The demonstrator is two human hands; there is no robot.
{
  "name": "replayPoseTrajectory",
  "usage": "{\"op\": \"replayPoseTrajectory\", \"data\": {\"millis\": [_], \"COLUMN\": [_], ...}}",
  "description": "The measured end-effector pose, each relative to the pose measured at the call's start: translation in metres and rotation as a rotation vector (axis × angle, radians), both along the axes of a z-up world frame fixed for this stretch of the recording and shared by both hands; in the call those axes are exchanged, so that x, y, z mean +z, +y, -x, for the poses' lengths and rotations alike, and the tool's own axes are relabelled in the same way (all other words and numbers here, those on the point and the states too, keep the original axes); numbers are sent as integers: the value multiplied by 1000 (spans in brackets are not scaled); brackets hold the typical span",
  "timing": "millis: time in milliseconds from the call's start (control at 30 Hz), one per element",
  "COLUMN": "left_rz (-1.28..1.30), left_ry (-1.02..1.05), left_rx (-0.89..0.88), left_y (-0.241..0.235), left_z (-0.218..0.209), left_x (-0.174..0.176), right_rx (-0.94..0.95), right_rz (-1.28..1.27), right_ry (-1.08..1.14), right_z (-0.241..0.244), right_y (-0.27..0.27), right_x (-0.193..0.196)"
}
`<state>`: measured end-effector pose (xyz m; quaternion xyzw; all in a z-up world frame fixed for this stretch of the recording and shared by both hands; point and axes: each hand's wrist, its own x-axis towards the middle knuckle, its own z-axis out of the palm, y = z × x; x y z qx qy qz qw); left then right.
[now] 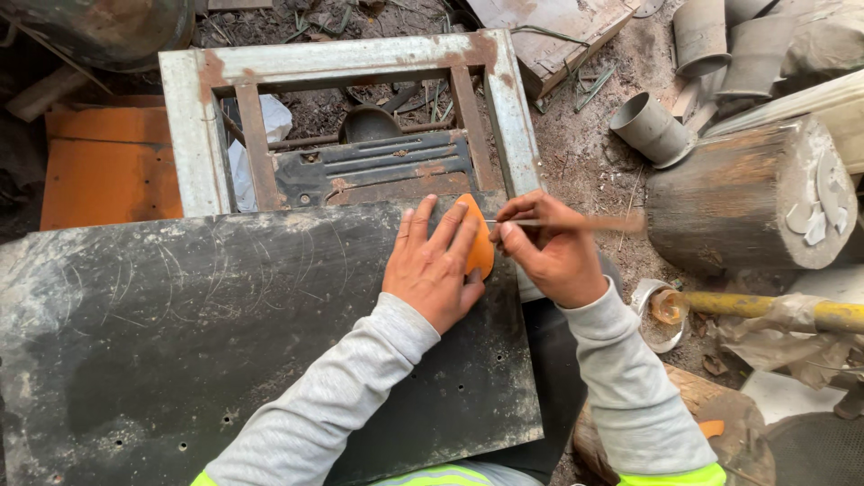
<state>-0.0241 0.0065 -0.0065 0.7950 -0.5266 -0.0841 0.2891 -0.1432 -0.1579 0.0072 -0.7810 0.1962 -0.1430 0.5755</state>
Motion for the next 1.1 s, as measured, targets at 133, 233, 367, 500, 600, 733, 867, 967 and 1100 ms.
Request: {"op": "replayPoseTrajectory", "data": {"millis": [133, 233, 367, 500, 600, 733, 867, 967, 1100], "left_rz": [35, 79, 78, 48, 47, 62, 65, 74, 86], "left_ry": [22, 47, 112, 147, 162, 153, 162, 168, 179], "left_rx": [24, 20, 24, 47, 51, 58, 57, 59, 62], "left_y": [2, 4, 5, 6, 4, 3, 3, 4, 3], "left_z": [-2, -2, -3, -5, -7, -7, -6, -6, -7], "left_x": [-11, -14, -14, -13, -13, -15, -15, -15, -14], "right_rx": [-45, 20, -39, 9, 64, 109, 110, 117, 120], "right_rz": [-41, -87, -105, 55, 195, 202, 221, 241, 238], "right_ry": [64, 40, 123, 121, 192, 163, 197, 204, 200], "right_z": [-6, -5, -3, -10, -16, -20, -23, -24, -26], "right_y": [6, 6, 10, 18, 22, 26, 28, 30, 30], "right_x": [2, 10, 13, 7, 6, 6, 6, 8, 9]}}
